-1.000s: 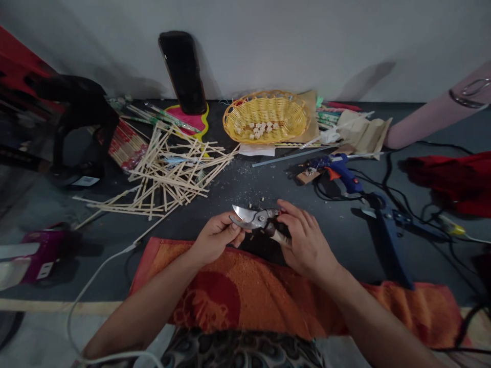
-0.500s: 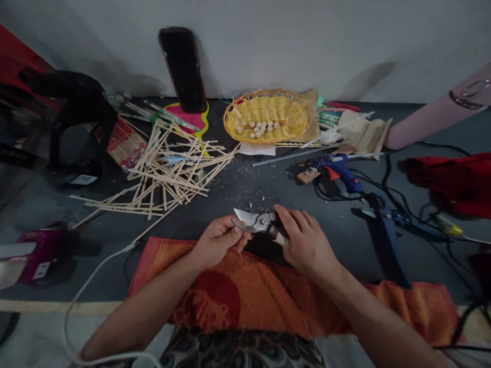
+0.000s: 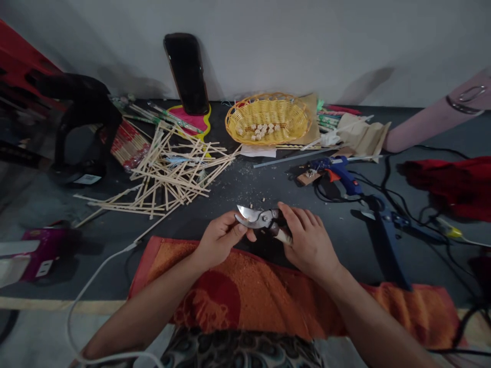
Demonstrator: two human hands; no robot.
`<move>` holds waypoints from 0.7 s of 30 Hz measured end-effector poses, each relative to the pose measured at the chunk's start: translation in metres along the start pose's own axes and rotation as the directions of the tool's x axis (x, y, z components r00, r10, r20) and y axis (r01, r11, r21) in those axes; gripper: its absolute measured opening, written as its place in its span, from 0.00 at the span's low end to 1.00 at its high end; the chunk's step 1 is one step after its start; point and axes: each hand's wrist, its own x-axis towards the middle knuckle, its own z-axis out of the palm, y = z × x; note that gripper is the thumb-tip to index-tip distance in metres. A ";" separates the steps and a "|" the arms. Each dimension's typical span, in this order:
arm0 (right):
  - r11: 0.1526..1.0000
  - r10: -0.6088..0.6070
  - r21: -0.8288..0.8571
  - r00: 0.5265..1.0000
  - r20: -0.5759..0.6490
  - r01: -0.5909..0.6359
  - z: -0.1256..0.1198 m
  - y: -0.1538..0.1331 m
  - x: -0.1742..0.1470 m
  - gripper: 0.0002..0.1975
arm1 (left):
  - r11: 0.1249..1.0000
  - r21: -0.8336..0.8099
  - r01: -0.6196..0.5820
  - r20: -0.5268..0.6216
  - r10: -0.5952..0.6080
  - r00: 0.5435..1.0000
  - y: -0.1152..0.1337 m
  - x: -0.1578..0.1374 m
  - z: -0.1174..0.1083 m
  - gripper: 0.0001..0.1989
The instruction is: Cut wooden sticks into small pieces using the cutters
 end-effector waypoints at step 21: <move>0.999 -0.044 -0.004 0.999 0.014 0.044 0.001 0.003 -0.002 0.28 | 0.985 -0.133 0.110 0.048 -0.104 0.993 -0.001 0.000 -0.003 0.13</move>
